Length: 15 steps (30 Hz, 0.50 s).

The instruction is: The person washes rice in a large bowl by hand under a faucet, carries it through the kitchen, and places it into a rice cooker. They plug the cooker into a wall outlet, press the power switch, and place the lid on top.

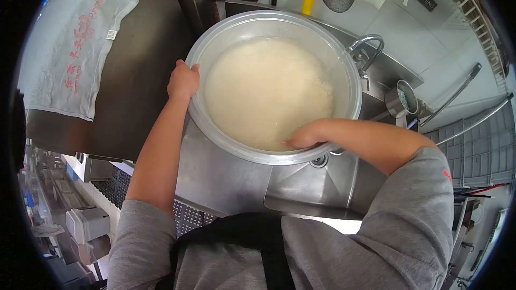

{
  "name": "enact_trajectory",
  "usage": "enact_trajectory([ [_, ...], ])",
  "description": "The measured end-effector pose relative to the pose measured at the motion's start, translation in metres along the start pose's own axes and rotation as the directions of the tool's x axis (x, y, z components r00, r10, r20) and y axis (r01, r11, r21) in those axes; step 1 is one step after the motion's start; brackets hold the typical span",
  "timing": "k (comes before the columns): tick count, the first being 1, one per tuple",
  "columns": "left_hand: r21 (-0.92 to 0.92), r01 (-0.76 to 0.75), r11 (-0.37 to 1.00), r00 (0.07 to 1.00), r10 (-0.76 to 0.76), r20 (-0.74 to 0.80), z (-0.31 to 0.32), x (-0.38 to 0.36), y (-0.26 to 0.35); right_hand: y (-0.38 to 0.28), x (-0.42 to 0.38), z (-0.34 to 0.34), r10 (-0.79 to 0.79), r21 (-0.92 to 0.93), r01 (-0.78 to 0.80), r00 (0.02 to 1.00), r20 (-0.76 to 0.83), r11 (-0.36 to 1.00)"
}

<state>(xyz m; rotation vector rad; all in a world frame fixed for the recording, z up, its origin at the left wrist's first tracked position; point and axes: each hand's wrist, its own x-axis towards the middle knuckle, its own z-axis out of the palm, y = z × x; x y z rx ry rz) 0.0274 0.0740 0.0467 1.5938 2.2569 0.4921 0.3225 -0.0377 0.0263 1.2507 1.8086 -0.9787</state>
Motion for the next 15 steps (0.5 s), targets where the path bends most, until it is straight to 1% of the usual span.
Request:
enact_trajectory([
  [1, -0.002, 0.001, 1.000, 1.000, -0.001, -0.001, -0.001, 0.000, 0.000, -0.002, 0.001, -0.001, 0.001, -0.002, -0.001, 1.000, 0.000, 1.000],
  [2, 0.003, -0.002, 1.000, 1.000, 0.002, 0.011, -0.002, -0.001, 0.001, -0.003, 0.003, -0.003, -0.059, 0.228, 0.088, 0.990, -0.131, 0.970],
  [3, 0.008, -0.004, 1.000, 1.000, 0.004, 0.022, -0.002, -0.001, 0.001, -0.003, 0.007, -0.006, -0.086, 0.431, 0.199, 0.960, -0.268, 0.880],
  [4, 0.006, 0.003, 1.000, 1.000, -0.003, 0.019, -0.003, -0.001, 0.001, -0.003, 0.012, -0.010, -0.080, 0.590, 0.325, 0.912, -0.402, 0.739],
  [5, 0.003, 0.002, 1.000, 1.000, -0.002, 0.021, -0.003, -0.001, 0.002, -0.002, 0.019, -0.015, -0.042, 0.696, 0.455, 0.851, -0.523, 0.556],
  [6, 0.000, 0.001, 1.000, 1.000, -0.001, 0.024, -0.004, -0.002, 0.001, -0.001, 0.026, -0.020, 0.029, 0.742, 0.576, 0.783, -0.622, 0.343],
  [7, -0.002, 0.003, 1.000, 1.000, -0.003, 0.023, -0.004, -0.002, 0.000, 0.021, 0.035, -0.028, -0.023, 0.418, 0.485, 0.673, -0.739, 0.768],
  [8, -0.006, 0.005, 1.000, 1.000, -0.005, 0.026, -0.003, -0.002, 0.000, 0.052, 0.045, -0.034, -0.147, -0.013, 0.229, 0.578, -0.803, 0.973],
  [9, -0.012, 0.004, 1.000, 1.000, -0.004, 0.028, -0.003, -0.001, 0.001, 0.073, 0.063, -0.030, -0.087, -0.191, -0.020, 0.842, -0.533, 0.981],
  [10, -0.017, 0.005, 1.000, 1.000, -0.004, 0.025, -0.003, -0.001, 0.002, 0.086, 0.075, -0.029, 0.096, -0.431, -0.186, 0.970, -0.222, 0.883],
  [11, -0.018, 0.006, 1.000, 1.000, -0.006, 0.024, -0.004, -0.001, 0.003, 0.074, 0.068, -0.022, -0.023, -0.473, -0.028, 0.995, -0.101, 0.880],
  [12, -0.016, 0.011, 1.000, 1.000, -0.011, 0.028, -0.004, -0.002, 0.002, 0.055, 0.065, -0.003, -0.140, -0.493, 0.137, 0.990, 0.032, 0.859],
  [14, -0.013, 0.016, 1.000, 0.999, -0.015, 0.030, -0.004, -0.002, 0.001, 0.015, 0.086, 0.028, -0.260, -0.317, 0.236, 0.965, -0.034, 0.919],
  [15, -0.010, 0.012, 1.000, 0.999, -0.011, 0.033, -0.004, -0.002, 0.001, -0.011, 0.076, 0.018, -0.339, -0.326, 0.299, 0.938, -0.072, 0.897],
])
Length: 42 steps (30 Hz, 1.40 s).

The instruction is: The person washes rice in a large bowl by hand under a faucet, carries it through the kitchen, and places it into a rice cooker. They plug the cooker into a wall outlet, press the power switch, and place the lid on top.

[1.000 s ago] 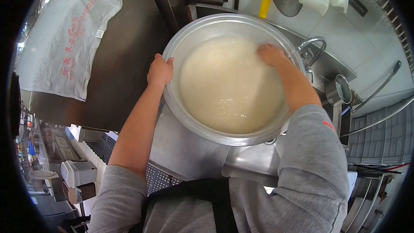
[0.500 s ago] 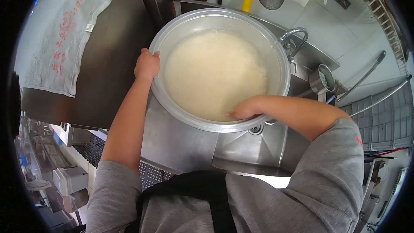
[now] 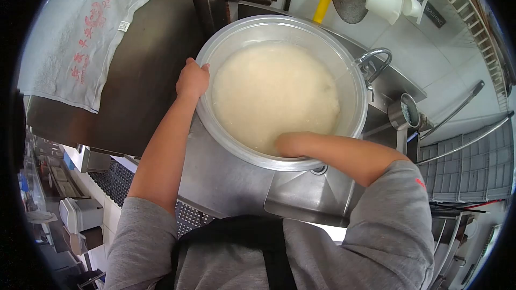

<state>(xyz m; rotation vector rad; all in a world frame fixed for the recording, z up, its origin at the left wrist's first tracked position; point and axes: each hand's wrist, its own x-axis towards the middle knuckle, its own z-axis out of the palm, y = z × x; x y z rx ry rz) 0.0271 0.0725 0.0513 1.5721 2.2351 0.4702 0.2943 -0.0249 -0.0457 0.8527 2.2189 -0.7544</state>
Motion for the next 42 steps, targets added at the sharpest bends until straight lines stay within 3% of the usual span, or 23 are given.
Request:
enact_trajectory([
  [1, 0.002, 0.002, 1.000, 1.000, -0.002, -0.001, 0.000, 0.000, 0.000, -0.022, -0.002, -0.019, -0.067, -0.005, 0.067, 0.996, -0.062, 0.998],
  [3, -0.013, -0.006, 1.000, 1.000, 0.006, -0.008, 0.001, 0.000, -0.001, -0.034, 0.023, -0.027, -0.043, 0.070, 0.067, 0.952, -0.302, 0.995],
  [5, -0.004, -0.002, 1.000, 1.000, 0.002, -0.016, -0.001, -0.001, 0.000, -0.030, 0.031, -0.040, -0.136, 0.081, 0.219, 0.814, -0.565, 0.972],
  [7, 0.002, 0.001, 1.000, 1.000, -0.001, -0.016, 0.000, -0.003, 0.002, 0.016, 0.063, -0.039, -0.131, -0.033, 0.157, 0.667, -0.734, 0.987],
  [9, -0.008, 0.001, 1.000, 1.000, -0.002, -0.010, -0.001, -0.002, 0.001, 0.012, 0.040, -0.075, 0.313, 0.144, -0.292, 0.694, -0.649, 0.945],
  [10, -0.012, 0.007, 1.000, 1.000, -0.008, -0.016, -0.001, -0.001, 0.000, 0.019, 0.044, -0.082, 0.305, 0.135, -0.289, 0.695, -0.651, 0.948],
  [12, -0.018, 0.001, 1.000, 1.000, -0.002, -0.011, 0.000, 0.000, 0.000, 0.033, 0.056, -0.085, 0.676, 0.451, -0.512, 0.456, -0.579, 0.731],
  [13, -0.019, 0.002, 1.000, 1.000, -0.002, -0.013, -0.001, 0.000, 0.000, 0.034, 0.066, -0.083, 0.675, 0.450, -0.511, 0.456, -0.580, 0.732],
  [14, -0.015, 0.003, 1.000, 1.000, -0.003, -0.016, -0.001, 0.000, 0.000, 0.030, 0.078, -0.084, 0.584, 0.333, -0.498, 0.524, -0.621, 0.801],
  [17, -0.014, -0.001, 1.000, 1.000, 0.001, -0.020, 0.000, -0.001, 0.001, 0.002, 0.095, -0.074, 0.200, -0.028, -0.304, 0.691, -0.695, 0.952],
  [19, -0.015, -0.003, 1.000, 1.000, 0.003, -0.025, 0.000, -0.001, 0.000, -0.003, 0.095, -0.069, -0.052, -0.274, -0.169, 0.760, -0.648, 0.947],
  [20, -0.014, -0.004, 1.000, 1.000, 0.003, -0.028, 0.000, -0.002, -0.001, 0.001, 0.092, -0.073, -0.051, -0.271, -0.168, 0.759, -0.649, 0.948],
  [22, -0.013, -0.012, 1.000, 0.999, 0.011, -0.036, 0.000, -0.002, 0.001, 0.022, 0.079, -0.094, 0.295, -0.057, -0.387, 0.783, -0.547, 0.920],
  [24, -0.013, 0.004, 1.000, 1.000, -0.005, -0.028, -0.001, -0.002, 0.001, 0.052, 0.071, -0.092, 0.446, 0.200, -0.415, 0.665, -0.599, 0.888],
  [27, -0.023, 0.001, 1.000, 1.000, -0.001, -0.027, 0.000, -0.001, 0.000, 0.079, 0.067, -0.088, 0.571, 0.341, -0.459, 0.615, -0.544, 0.820],
  [29, -0.030, -0.002, 1.000, 1.000, 0.001, -0.024, -0.001, -0.002, 0.001, 0.085, 0.067, -0.081, 0.768, 0.454, -0.633, 0.405, -0.496, 0.627],
  [33, -0.040, 0.007, 0.999, 1.000, -0.007, -0.012, -0.002, -0.002, 0.000, 0.132, 0.062, -0.054, 0.782, 0.416, -0.683, 0.391, -0.485, 0.600],
  [35, -0.045, 0.006, 0.999, 1.000, -0.007, -0.011, -0.003, -0.003, 0.001, 0.150, 0.045, -0.046, 0.813, 0.454, -0.675, 0.477, -0.333, 0.582],
  [36, -0.046, 0.008, 0.999, 1.000, -0.008, -0.007, -0.004, -0.004, 0.000, 0.159, 0.036, -0.040, 0.813, 0.451, -0.677, 0.477, -0.334, 0.582],
  [38, -0.056, 0.007, 0.998, 1.000, -0.007, -0.005, -0.004, -0.003, 0.000, 0.165, 0.022, -0.035, 0.778, 0.293, -0.722, 0.590, -0.214, 0.627],
  [39, -0.063, 0.004, 0.998, 1.000, -0.005, -0.003, -0.003, -0.003, -0.001, 0.169, 0.017, -0.035, 0.779, 0.287, -0.724, 0.590, -0.214, 0.627],
  [41, -0.069, 0.005, 0.998, 1.000, -0.005, -0.002, -0.003, -0.003, -0.001, 0.138, -0.010, -0.057, 0.804, 0.126, -0.803, 0.592, 0.051, 0.583],
  [42, -0.069, 0.002, 0.998, 1.000, -0.003, -0.006, -0.004, -0.003, -0.001, 0.128, -0.002, -0.058, 0.805, 0.124, -0.804, 0.591, 0.050, 0.582],
])
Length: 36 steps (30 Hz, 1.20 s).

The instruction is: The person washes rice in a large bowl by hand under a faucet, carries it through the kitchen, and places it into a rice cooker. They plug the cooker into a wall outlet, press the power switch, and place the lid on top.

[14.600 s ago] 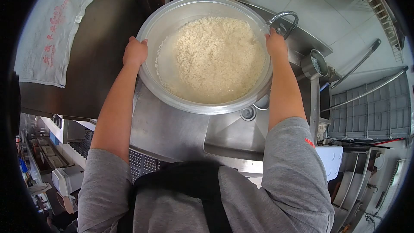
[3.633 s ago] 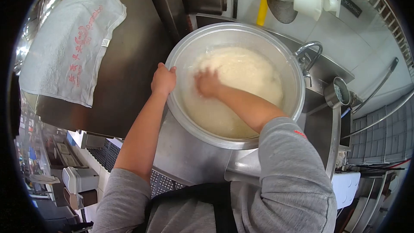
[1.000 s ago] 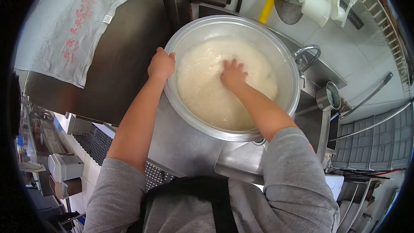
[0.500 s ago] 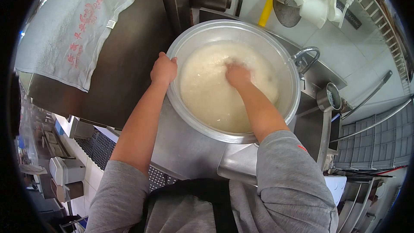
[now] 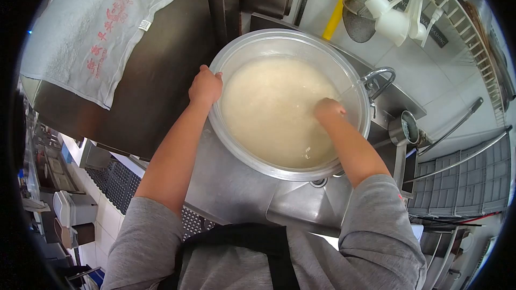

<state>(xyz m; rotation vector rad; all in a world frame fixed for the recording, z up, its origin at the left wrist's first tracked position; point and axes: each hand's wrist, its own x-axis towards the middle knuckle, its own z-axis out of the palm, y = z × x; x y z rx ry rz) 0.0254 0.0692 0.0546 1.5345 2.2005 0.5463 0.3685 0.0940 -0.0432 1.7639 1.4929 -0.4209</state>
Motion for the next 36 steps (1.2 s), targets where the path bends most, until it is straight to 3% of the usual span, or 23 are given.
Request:
enact_trajectory([
  [2, -0.003, 0.001, 1.000, 1.000, -0.001, 0.005, 0.000, 0.000, 0.001, -0.034, -0.006, 0.011, -0.034, 0.107, 0.084, 0.913, -0.407, 0.991],
  [3, -0.001, 0.001, 1.000, 1.000, -0.001, 0.011, -0.001, 0.000, 0.001, -0.049, -0.006, 0.022, -0.292, -0.044, 0.326, 0.770, -0.567, 0.944],
  [4, 0.004, 0.003, 1.000, 1.000, -0.003, 0.008, 0.000, 0.000, 0.000, -0.063, -0.011, 0.027, -0.519, -0.229, 0.514, 0.540, -0.662, 0.827],
  [7, 0.013, 0.003, 1.000, 1.000, -0.003, -0.005, 0.002, 0.002, -0.001, -0.077, -0.026, 0.019, -0.473, -0.201, 0.475, 0.568, -0.674, 0.857],
  [8, 0.013, -0.004, 1.000, 1.000, 0.004, -0.001, 0.003, 0.003, -0.001, -0.075, -0.026, -0.006, -0.372, 0.059, 0.452, 0.795, -0.479, 0.890],
  [9, 0.010, -0.009, 1.000, 1.000, 0.009, 0.001, 0.003, 0.003, -0.001, -0.070, 0.033, -0.004, -0.381, 0.054, 0.460, 0.791, -0.479, 0.886],
  [11, 0.007, 0.001, 1.000, 1.000, -0.001, -0.002, 0.000, 0.001, 0.000, -0.070, 0.143, 0.010, -0.123, 0.220, 0.263, 0.856, -0.501, 0.939],
  [12, 0.002, 0.000, 1.000, 1.000, 0.000, 0.003, 0.000, 0.000, 0.001, -0.083, 0.127, 0.002, -0.132, 0.215, 0.272, 0.854, -0.503, 0.938],
  [14, 0.014, 0.007, 1.000, 1.000, -0.007, -0.005, 0.001, 0.002, 0.000, -0.121, 0.072, -0.022, 0.405, 0.547, -0.009, 0.682, -0.608, 0.837],
  [15, 0.023, 0.007, 1.000, 1.000, -0.007, -0.004, 0.003, 0.002, 0.000, -0.134, 0.081, -0.024, 0.402, 0.547, -0.008, 0.686, -0.606, 0.837],
  [16, 0.025, 0.009, 1.000, 1.000, -0.009, 0.001, 0.002, 0.002, 0.000, -0.146, 0.101, -0.025, 0.144, 0.206, -0.025, 0.799, -0.585, 0.978],
  [17, 0.016, 0.011, 1.000, 1.000, -0.011, 0.007, 0.001, 0.002, 0.000, -0.156, 0.098, -0.027, -0.092, -0.162, 0.020, 0.887, -0.452, 0.987],
  [19, 0.005, 0.009, 1.000, 1.000, -0.010, 0.021, 0.002, 0.002, 0.000, -0.172, 0.063, -0.026, -0.466, -0.365, 0.326, 0.781, -0.416, 0.872],
  [21, 0.019, 0.003, 1.000, 1.000, -0.003, 0.003, 0.003, 0.003, -0.001, -0.183, -0.020, -0.030, -0.539, -0.125, 0.535, 0.756, -0.370, 0.836],
  [23, 0.022, 0.000, 1.000, 1.000, 0.000, -0.002, 0.004, 0.004, -0.001, -0.173, -0.057, 0.002, -0.700, -0.204, 0.718, 0.507, -0.503, 0.666],
  [25, 0.024, -0.001, 1.000, 1.000, 0.001, -0.007, 0.003, 0.003, -0.001, -0.146, -0.053, 0.040, -0.821, -0.405, 0.801, 0.175, -0.544, 0.440],
  [26, 0.023, -0.001, 1.000, 1.000, 0.001, -0.005, 0.002, 0.003, -0.001, -0.126, -0.051, 0.040, -0.819, -0.404, 0.800, 0.181, -0.544, 0.444],
  [28, 0.017, -0.007, 1.000, 1.000, 0.007, 0.006, 0.003, 0.001, -0.001, -0.083, -0.050, 0.033, -0.867, -0.344, 0.833, 0.280, -0.412, 0.433],
  [30, 0.022, -0.004, 1.000, 1.000, 0.004, 0.001, 0.002, 0.002, 0.000, -0.051, -0.046, 0.016, -0.654, -0.274, 0.595, 0.660, -0.369, 0.756],
  [32, 0.025, -0.007, 1.000, 1.000, 0.007, -0.002, 0.002, 0.001, 0.000, -0.026, -0.013, 0.029, -0.431, -0.017, 0.493, 0.742, -0.514, 0.870],
  [33, 0.033, -0.005, 0.999, 1.000, 0.005, -0.006, 0.002, 0.001, 0.000, -0.032, 0.012, 0.043, -0.426, -0.017, 0.489, 0.742, -0.517, 0.872],
  [35, 0.036, -0.006, 0.999, 1.000, 0.007, -0.008, 0.003, 0.002, 0.000, -0.047, 0.058, 0.073, -0.114, 0.046, 0.171, 0.810, -0.575, 0.984],
  [36, 0.042, -0.002, 0.999, 1.000, 0.003, -0.010, 0.003, 0.003, 0.000, -0.062, 0.060, 0.078, -0.270, -0.003, 0.300, 0.853, -0.446, 0.954],
])
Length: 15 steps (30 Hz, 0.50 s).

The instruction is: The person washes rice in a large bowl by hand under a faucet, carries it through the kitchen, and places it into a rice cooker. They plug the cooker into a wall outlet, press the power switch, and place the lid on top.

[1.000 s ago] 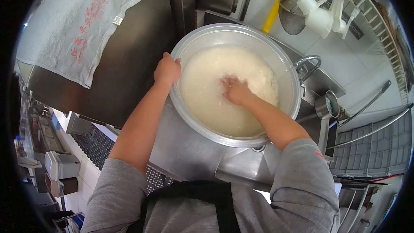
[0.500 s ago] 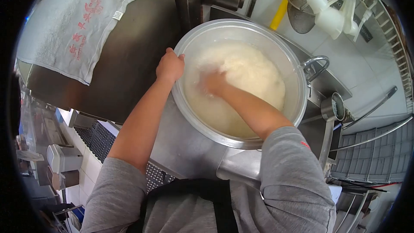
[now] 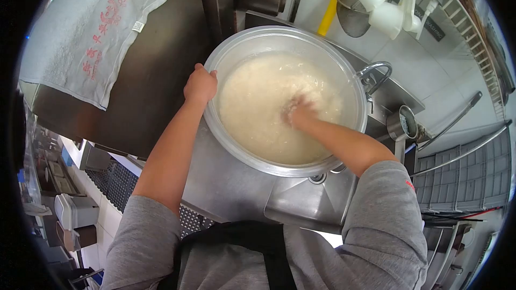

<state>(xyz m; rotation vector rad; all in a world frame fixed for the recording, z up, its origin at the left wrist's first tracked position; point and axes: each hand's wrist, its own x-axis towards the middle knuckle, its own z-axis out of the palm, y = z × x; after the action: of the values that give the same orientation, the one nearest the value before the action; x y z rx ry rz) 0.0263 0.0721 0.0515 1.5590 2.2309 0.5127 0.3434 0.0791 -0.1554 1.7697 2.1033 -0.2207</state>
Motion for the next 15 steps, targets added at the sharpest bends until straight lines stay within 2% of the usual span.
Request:
enact_trajectory([
  [2, -0.011, 0.002, 1.000, 1.000, -0.002, 0.022, -0.001, 0.000, 0.000, -0.062, -0.066, -0.060, -0.094, 0.159, 0.083, 0.994, 0.060, 0.984],
  [3, -0.020, 0.011, 1.000, 0.999, -0.010, 0.038, -0.001, 0.000, 0.001, -0.085, -0.105, -0.085, -0.308, -0.041, 0.308, 0.951, 0.001, 0.950],
  [4, -0.018, 0.006, 1.000, 0.999, -0.006, 0.039, -0.002, -0.001, 0.001, -0.096, -0.124, -0.100, -0.446, -0.105, 0.464, 0.881, 0.158, 0.879],
  [5, -0.018, 0.004, 1.000, 0.999, -0.004, 0.033, -0.002, -0.001, 0.001, -0.090, -0.121, -0.094, -0.445, -0.101, 0.462, 0.882, 0.154, 0.881],
  [6, -0.018, 0.002, 1.000, 1.000, -0.001, 0.028, -0.002, -0.001, 0.001, -0.076, -0.114, -0.083, -0.704, -0.028, 0.710, 0.702, 0.110, 0.703],
  [7, -0.014, -0.004, 1.000, 0.999, 0.004, 0.033, -0.002, -0.002, 0.000, -0.059, -0.112, -0.077, -0.890, 0.030, 0.890, 0.453, 0.046, 0.455],
  [8, -0.014, 0.002, 1.000, 0.999, -0.002, 0.033, -0.002, -0.002, 0.000, -0.037, -0.104, -0.085, -0.922, 0.156, 0.910, 0.387, 0.019, 0.385],
  [10, -0.016, 0.002, 1.000, 0.999, -0.001, 0.034, -0.002, -0.002, 0.002, 0.010, -0.099, -0.098, -0.789, 0.103, 0.783, 0.613, 0.040, 0.614],
  [11, -0.004, -0.003, 1.000, 1.000, 0.003, 0.017, -0.001, -0.003, 0.002, 0.021, -0.108, -0.117, -0.616, 0.035, 0.618, 0.775, 0.144, 0.785],
  [12, 0.007, -0.005, 1.000, 1.000, 0.005, 0.000, -0.001, -0.003, 0.002, 0.028, -0.119, -0.134, -0.400, -0.059, 0.423, 0.887, 0.229, 0.904],
  [13, 0.002, -0.005, 1.000, 1.000, 0.005, 0.001, -0.001, -0.003, 0.001, 0.033, -0.112, -0.119, -0.397, -0.062, 0.421, 0.888, 0.231, 0.905],
  [14, 0.006, -0.005, 1.000, 1.000, 0.005, 0.001, -0.002, -0.004, 0.001, 0.038, -0.098, -0.088, -0.165, -0.063, 0.180, 0.966, 0.197, 0.982],
  [15, 0.012, -0.007, 1.000, 1.000, 0.007, 0.001, -0.002, -0.004, 0.002, 0.041, -0.093, -0.069, 0.080, -0.053, -0.073, 0.983, 0.163, 0.996],
])
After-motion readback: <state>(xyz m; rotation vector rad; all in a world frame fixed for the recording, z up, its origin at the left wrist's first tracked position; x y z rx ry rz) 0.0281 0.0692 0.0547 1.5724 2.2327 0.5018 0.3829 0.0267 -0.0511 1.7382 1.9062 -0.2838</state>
